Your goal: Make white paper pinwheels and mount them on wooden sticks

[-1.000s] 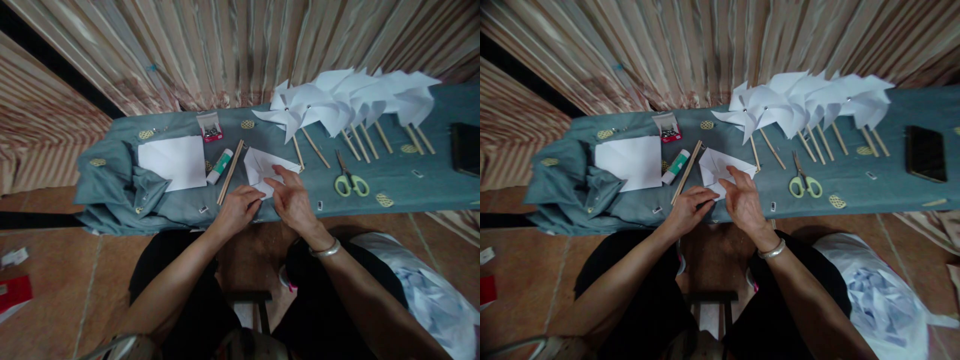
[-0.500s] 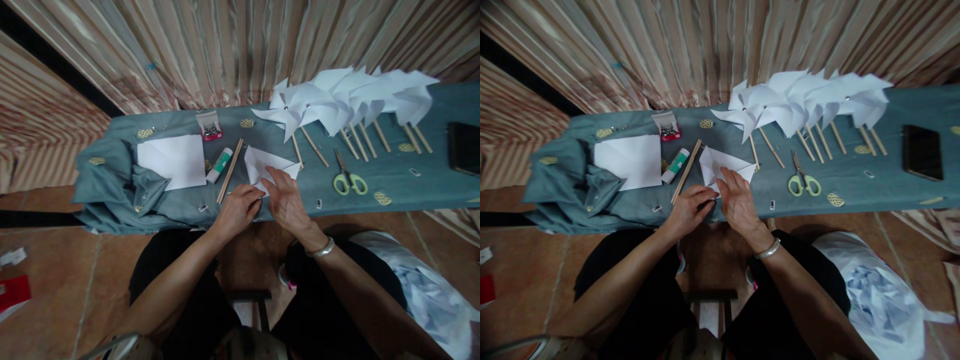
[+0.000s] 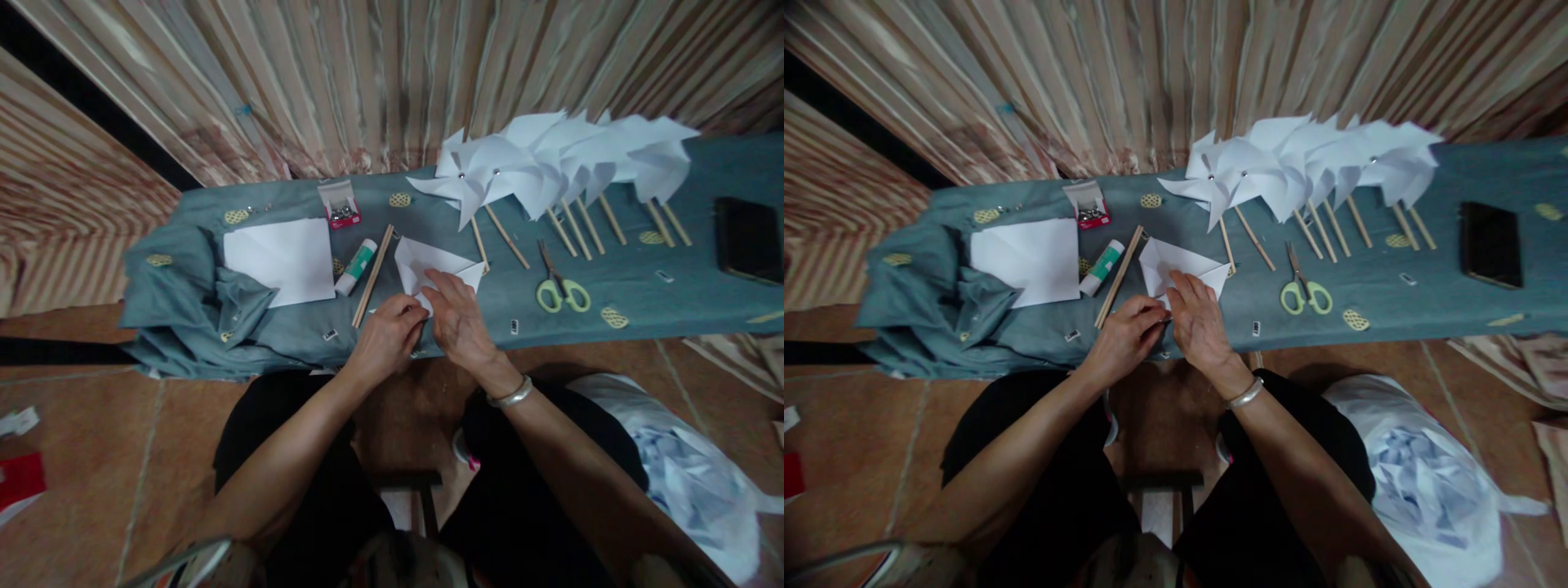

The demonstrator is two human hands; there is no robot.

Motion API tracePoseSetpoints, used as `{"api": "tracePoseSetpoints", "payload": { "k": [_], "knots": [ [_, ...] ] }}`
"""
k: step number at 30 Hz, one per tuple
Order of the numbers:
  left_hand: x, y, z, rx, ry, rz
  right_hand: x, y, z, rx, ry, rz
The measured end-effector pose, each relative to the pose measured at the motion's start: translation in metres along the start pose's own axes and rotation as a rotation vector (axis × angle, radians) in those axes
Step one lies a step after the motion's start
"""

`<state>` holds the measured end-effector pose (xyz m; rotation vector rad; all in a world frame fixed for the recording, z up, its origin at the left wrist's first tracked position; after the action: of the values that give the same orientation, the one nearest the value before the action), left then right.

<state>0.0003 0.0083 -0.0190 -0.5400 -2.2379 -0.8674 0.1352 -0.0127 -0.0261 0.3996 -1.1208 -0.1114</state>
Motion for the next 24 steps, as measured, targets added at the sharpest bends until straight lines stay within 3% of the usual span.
{"api": "tracePoseSetpoints", "payload": {
  "k": [7, 11, 16, 24],
  "knots": [
    [-0.001, 0.0, 0.002, -0.024, 0.031, -0.017, 0.017, 0.002, -0.023, -0.037, 0.13, -0.13],
    [0.0, -0.001, 0.002, -0.038, 0.055, -0.018, 0.028, 0.007, -0.048, -0.122, 0.045, -0.205],
    [0.002, 0.0, 0.002, -0.065, 0.07, -0.029, 0.03, 0.004, -0.064, -0.142, -0.058, -0.146],
    [0.003, 0.0, 0.002, -0.103, 0.083, -0.063, 0.035, 0.0, -0.066, -0.065, -0.151, -0.107]
  ]
}}
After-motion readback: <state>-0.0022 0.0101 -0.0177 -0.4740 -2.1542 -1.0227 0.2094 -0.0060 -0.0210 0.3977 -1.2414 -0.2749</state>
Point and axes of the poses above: each hand's wrist, its own y-axis towards the middle knuckle, its own x-axis out of the back of the hand, z = x × y, the point moved 3 cm from there along y, towards the middle knuckle, and after that the axes turned 6 degrees about -z, right-handed, at the moved point
